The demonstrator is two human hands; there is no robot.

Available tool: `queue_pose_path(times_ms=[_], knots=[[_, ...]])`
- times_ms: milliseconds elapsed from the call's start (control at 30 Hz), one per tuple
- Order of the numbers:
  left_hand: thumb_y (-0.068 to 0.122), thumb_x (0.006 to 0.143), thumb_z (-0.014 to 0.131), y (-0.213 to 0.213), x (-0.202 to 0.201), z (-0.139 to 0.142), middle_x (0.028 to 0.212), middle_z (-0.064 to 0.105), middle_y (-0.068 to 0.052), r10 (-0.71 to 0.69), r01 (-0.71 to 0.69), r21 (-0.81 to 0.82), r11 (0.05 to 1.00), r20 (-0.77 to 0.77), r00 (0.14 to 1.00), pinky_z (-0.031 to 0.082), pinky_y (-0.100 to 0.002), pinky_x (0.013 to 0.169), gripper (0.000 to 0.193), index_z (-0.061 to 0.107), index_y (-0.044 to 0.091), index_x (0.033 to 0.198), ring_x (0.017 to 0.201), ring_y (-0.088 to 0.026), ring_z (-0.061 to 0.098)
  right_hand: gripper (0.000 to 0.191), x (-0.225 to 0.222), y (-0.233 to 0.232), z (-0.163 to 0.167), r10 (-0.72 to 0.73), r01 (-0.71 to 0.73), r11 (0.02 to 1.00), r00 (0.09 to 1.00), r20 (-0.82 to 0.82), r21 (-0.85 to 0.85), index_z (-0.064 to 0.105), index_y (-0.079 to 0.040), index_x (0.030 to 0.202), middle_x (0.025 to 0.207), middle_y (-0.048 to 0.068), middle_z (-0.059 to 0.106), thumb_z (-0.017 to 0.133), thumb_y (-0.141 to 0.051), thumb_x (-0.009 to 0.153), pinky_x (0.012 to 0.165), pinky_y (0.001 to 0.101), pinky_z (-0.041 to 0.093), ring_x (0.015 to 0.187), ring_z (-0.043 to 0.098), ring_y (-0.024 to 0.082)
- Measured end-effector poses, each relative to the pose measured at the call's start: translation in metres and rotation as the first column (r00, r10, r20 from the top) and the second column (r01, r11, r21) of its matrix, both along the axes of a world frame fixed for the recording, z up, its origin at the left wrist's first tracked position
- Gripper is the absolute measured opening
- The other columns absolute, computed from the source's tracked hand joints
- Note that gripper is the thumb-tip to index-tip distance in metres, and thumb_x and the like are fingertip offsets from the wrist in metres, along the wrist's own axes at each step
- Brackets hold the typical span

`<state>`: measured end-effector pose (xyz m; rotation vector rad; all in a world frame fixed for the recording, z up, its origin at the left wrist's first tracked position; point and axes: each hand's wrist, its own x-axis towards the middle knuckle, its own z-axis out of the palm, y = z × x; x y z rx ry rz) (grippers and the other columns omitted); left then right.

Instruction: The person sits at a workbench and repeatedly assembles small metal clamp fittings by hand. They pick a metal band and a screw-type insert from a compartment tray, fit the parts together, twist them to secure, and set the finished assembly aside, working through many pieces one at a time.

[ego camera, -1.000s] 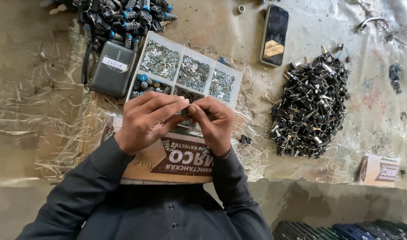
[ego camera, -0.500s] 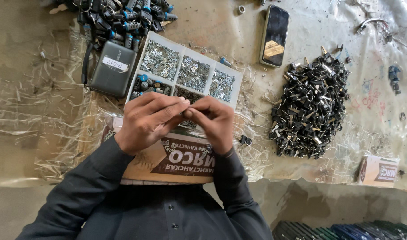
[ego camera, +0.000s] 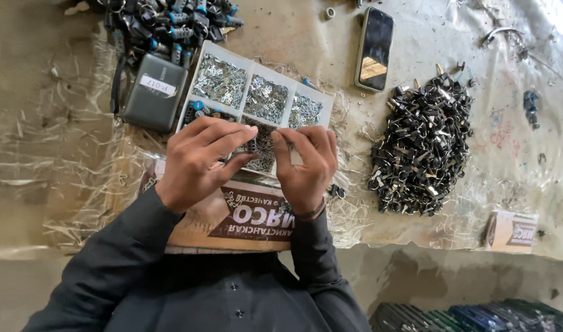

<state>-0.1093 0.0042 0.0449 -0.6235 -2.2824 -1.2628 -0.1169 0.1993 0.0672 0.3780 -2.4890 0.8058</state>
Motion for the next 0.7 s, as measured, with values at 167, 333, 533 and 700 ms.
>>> queue_pose_path(times_ms=[167,333,533,700], knots=[[0.015,0.085,0.085,0.001,0.001,-0.001,0.112,0.071,-0.005,0.019,-0.021,-0.03,0.999,-0.056,0.998,0.056,-0.037,0.086,0.038,0.074,0.007,0.121,0.102,-0.024,0.067,0.005,0.004,0.001,-0.003,0.25,-0.11,0.905,0.919,0.305,-0.411,0.076,-0.002,0.095,0.088,0.002,0.062,0.077,-0.006,0.094,0.07,0.0243,0.044,0.078,0.054,0.009],[0.013,0.086,0.085,0.0,0.003,-0.004,0.11,0.069,-0.004,0.047,-0.049,-0.022,0.999,-0.076,0.996,0.056,-0.037,0.085,0.037,0.075,0.009,0.121,0.101,-0.023,0.066,0.006,0.004,-0.001,-0.009,0.336,-0.178,0.876,0.892,0.303,-0.448,0.074,0.0,0.1,0.095,0.003,0.062,0.074,-0.004,0.096,0.075,0.0245,0.046,0.084,0.055,0.01],[0.013,0.084,0.085,-0.004,0.004,-0.008,0.111,0.068,-0.003,0.044,-0.044,0.0,0.999,-0.083,0.996,0.056,-0.037,0.085,0.039,0.074,0.01,0.122,0.101,-0.023,0.066,0.006,0.004,-0.001,-0.011,0.41,-0.182,0.817,0.851,0.329,-0.548,0.073,0.003,0.103,0.1,0.004,0.061,0.072,-0.001,0.098,0.078,0.0241,0.045,0.088,0.055,0.01],[0.011,0.084,0.084,-0.006,0.004,-0.009,0.112,0.067,-0.002,0.035,-0.038,-0.022,0.999,-0.11,0.993,0.056,-0.037,0.086,0.041,0.074,0.009,0.123,0.101,-0.023,0.065,0.007,0.004,-0.003,-0.012,0.393,-0.168,0.82,0.861,0.324,-0.547,0.073,0.003,0.102,0.098,0.004,0.061,0.074,0.002,0.095,0.075,0.0225,0.044,0.085,0.055,0.009]])
